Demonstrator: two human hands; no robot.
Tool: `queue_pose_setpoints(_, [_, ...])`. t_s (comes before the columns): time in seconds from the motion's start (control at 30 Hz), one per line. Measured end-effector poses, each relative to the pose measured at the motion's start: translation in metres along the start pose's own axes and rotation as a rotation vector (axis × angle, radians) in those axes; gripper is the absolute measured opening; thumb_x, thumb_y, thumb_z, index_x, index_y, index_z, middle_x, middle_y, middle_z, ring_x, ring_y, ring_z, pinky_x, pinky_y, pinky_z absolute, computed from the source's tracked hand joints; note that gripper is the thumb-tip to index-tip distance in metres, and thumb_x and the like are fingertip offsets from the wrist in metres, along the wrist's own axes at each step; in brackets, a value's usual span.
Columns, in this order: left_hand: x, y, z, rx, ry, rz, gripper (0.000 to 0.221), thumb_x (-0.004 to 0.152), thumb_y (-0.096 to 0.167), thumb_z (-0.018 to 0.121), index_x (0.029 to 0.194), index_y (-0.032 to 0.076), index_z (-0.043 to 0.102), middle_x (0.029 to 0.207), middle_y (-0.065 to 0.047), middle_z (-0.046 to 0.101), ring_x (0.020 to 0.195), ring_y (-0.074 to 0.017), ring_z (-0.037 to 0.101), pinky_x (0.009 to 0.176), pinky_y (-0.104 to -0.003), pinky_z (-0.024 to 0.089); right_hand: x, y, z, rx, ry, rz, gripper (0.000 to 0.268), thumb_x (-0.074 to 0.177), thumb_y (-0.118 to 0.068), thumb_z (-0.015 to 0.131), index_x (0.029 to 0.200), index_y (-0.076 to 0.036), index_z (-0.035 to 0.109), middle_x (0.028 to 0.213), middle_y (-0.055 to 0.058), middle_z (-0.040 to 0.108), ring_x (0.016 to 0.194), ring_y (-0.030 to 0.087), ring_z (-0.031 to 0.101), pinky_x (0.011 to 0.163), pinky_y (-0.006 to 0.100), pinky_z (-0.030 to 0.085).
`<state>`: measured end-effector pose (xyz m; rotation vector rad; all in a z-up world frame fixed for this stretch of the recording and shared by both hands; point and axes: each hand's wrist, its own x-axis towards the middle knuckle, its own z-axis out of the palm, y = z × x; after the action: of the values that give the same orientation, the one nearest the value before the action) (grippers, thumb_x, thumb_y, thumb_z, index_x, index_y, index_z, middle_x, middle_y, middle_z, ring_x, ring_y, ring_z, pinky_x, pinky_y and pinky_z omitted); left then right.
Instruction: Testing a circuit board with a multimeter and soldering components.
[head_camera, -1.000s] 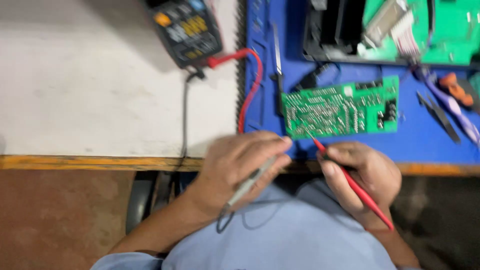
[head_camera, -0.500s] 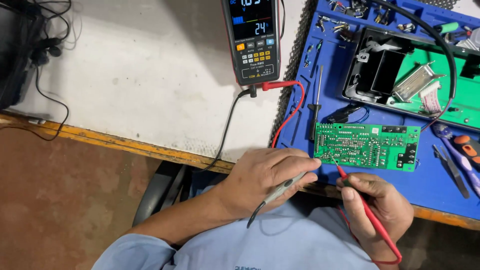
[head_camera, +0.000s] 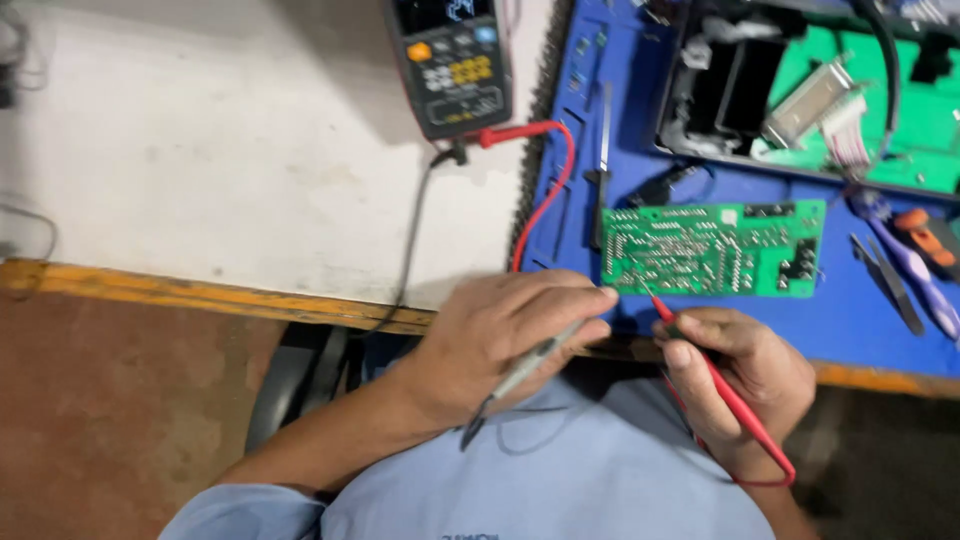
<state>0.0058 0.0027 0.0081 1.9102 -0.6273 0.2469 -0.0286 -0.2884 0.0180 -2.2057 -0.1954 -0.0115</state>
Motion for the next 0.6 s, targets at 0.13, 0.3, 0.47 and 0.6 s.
queue_pose_setpoints(0.13, [0.006, 0.004, -0.001, -0.081, -0.069, -0.014, 0.023, 0.119, 0.009, 0.084, 0.138, 0.001, 0.075, 0.132, -0.019, 0.086, 0.109, -0.0326, 0.088, 0.09, -0.045, 0.072, 0.042, 0.001, -0.024, 0.056, -0.539, 0.025, 0.039, 0.116, -0.027, 0.057, 0.081, -0.009, 0.055, 0.072, 0.001, 0.044, 0.06, 0.023, 0.045, 0.062, 0.043, 0.035])
queue_pose_setpoints(0.3, [0.007, 0.004, 0.0, 0.033, -0.091, -0.042, 0.021, 0.121, 0.008, 0.079, 0.139, -0.002, 0.077, 0.132, -0.02, 0.086, 0.114, -0.0337, 0.088, 0.101, -0.046, 0.073, 0.019, 0.032, -0.012, 0.285, -0.291, -0.173, 0.024, 0.118, -0.008, 0.066, 0.142, -0.005, 0.068, 0.083, 0.008, 0.054, 0.067, 0.026, 0.039, 0.065, 0.041, 0.037])
queue_pose_setpoints(0.47, [0.004, 0.002, -0.001, 0.029, -0.101, -0.058, 0.022, 0.12, 0.01, 0.081, 0.14, -0.001, 0.077, 0.134, -0.017, 0.087, 0.117, -0.031, 0.089, 0.099, -0.044, 0.074, 0.029, 0.03, -0.025, 0.271, -0.48, -0.13, 0.025, 0.117, -0.01, 0.062, 0.14, -0.004, 0.068, 0.082, 0.002, 0.047, 0.067, 0.023, 0.035, 0.066, 0.04, 0.036])
queue_pose_setpoints(0.6, [0.001, 0.002, -0.001, 0.04, -0.103, -0.081, 0.025, 0.12, 0.014, 0.085, 0.142, 0.004, 0.078, 0.138, -0.019, 0.086, 0.111, -0.0308, 0.09, 0.093, -0.043, 0.073, 0.023, 0.029, -0.033, 0.165, -0.467, -0.046, 0.03, 0.114, -0.014, 0.067, 0.142, -0.003, 0.07, 0.104, 0.01, 0.078, 0.072, 0.02, 0.065, 0.074, 0.033, 0.056])
